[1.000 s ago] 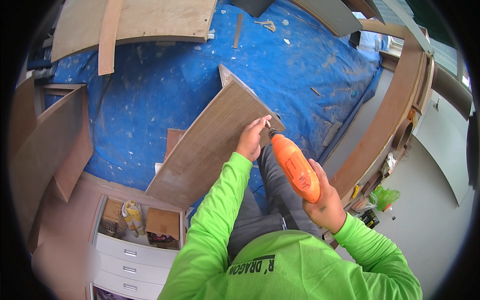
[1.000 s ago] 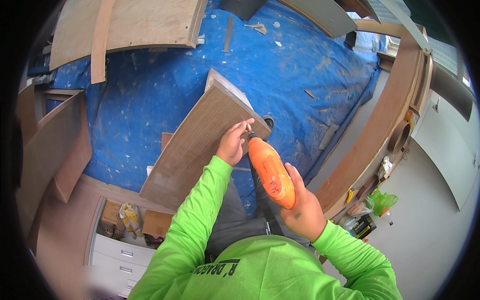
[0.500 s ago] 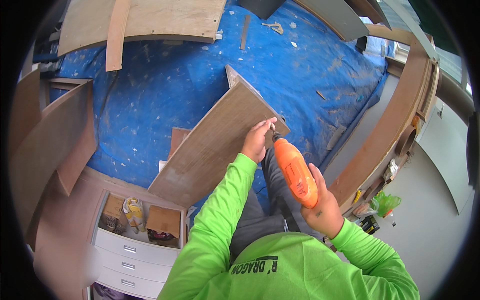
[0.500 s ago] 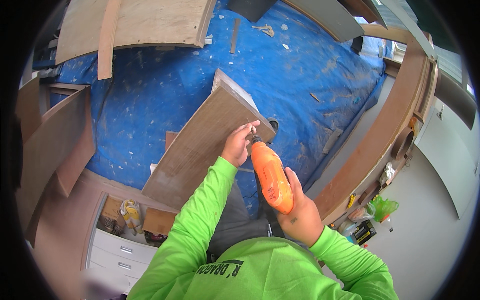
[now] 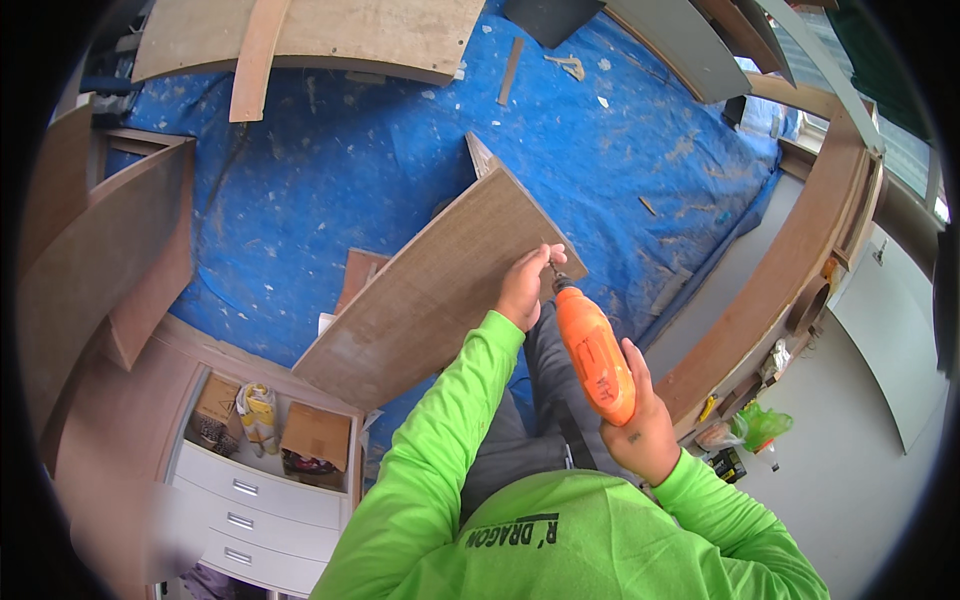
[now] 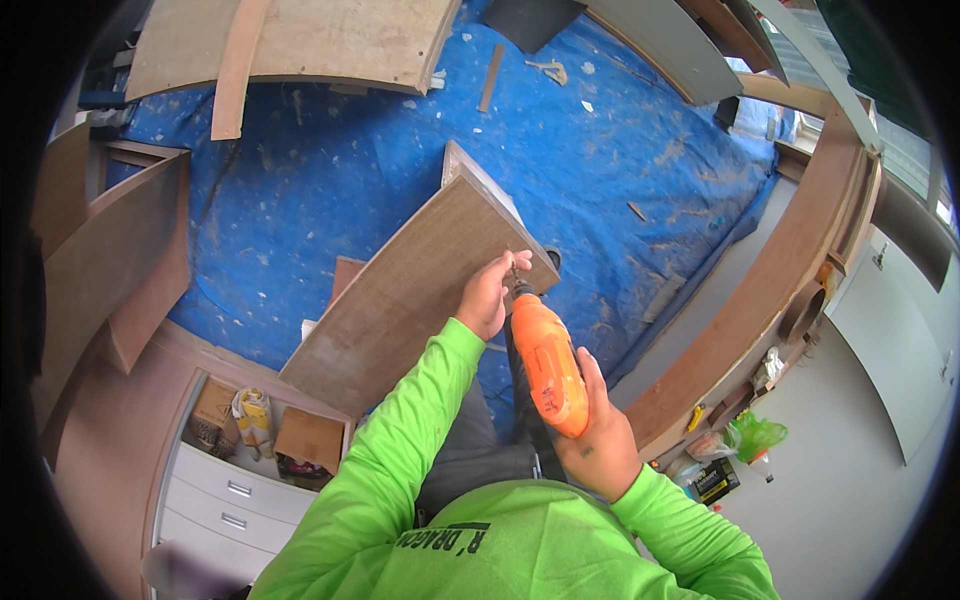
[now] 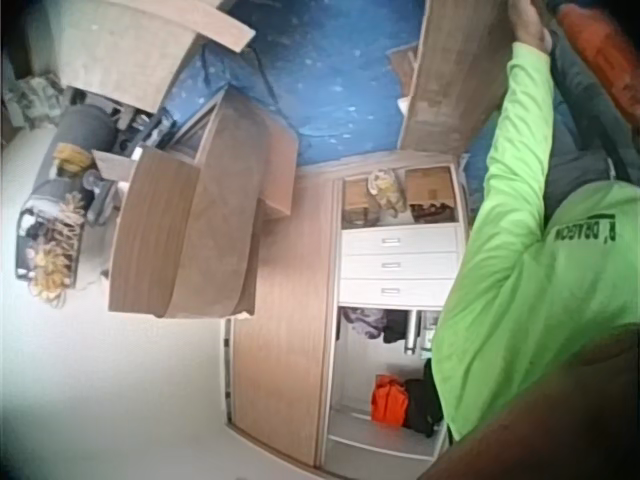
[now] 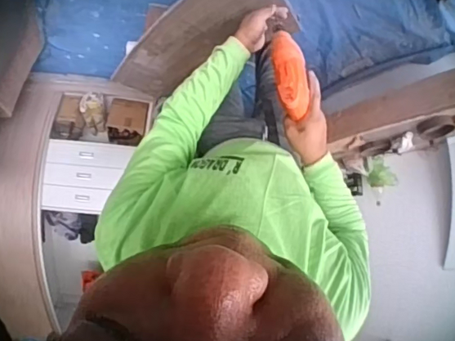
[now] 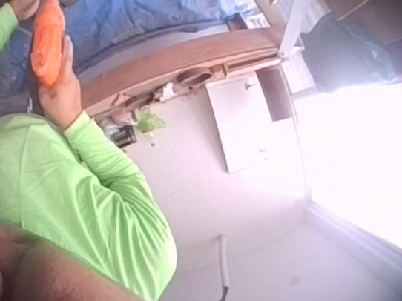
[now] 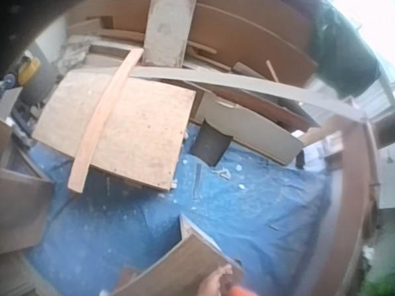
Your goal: The person assembles a wooden cabinet by aligning panels and using a cordless drill to drive screws into pre-drilled holes. They handle multiple wooden boards, a drill, and screws, working on a blue tarp-covered floor.
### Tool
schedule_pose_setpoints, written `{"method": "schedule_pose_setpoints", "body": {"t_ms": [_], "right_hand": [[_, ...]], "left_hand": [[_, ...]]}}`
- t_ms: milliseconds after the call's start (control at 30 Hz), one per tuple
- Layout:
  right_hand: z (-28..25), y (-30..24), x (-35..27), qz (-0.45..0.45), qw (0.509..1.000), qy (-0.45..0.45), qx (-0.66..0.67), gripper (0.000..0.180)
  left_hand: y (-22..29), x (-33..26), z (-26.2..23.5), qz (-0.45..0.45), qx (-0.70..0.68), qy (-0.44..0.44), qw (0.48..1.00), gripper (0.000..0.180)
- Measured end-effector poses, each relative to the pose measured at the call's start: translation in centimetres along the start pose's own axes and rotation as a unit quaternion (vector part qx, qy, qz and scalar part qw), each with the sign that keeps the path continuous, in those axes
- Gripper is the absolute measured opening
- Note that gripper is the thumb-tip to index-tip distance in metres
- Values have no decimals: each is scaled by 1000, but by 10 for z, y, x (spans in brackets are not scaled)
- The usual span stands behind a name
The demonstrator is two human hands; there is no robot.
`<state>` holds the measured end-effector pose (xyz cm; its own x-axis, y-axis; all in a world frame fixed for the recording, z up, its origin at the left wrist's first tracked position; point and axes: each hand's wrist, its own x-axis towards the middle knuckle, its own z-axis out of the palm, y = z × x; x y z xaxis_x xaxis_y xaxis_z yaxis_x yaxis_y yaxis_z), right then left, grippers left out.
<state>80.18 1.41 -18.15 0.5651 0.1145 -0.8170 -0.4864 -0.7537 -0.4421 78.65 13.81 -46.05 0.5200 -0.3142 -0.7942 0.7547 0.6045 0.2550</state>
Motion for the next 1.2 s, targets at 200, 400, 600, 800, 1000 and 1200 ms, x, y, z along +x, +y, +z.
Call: {"method": "schedule_pose_setpoints", "body": {"t_ms": [200, 400, 600, 800, 1000, 1200], "right_hand": [[0, -4, 2, -11, 1000, 7, -18, 92], [-7, -3, 3, -13, 1000, 10, -11, 89], [-10, 11, 9, -76, 996, 19, -36, 86], [-16, -1, 10, -70, 995, 11, -69, 84], [-17, -7, 12, -64, 995, 11, -70, 84], [-19, -7, 13, -58, 995, 12, -79, 85]], "left_hand": [[-4, -6, 2, 31, 46, 136, 989, 41], [61, -102, 68, 509, 327, 9, 796, 54], [83, -123, 112, 515, 347, -105, 777, 43], [72, -115, 113, 526, 293, -84, 794, 17], [75, -117, 111, 515, 302, -84, 798, 17], [76, -115, 112, 520, 297, -77, 797, 18]]}}
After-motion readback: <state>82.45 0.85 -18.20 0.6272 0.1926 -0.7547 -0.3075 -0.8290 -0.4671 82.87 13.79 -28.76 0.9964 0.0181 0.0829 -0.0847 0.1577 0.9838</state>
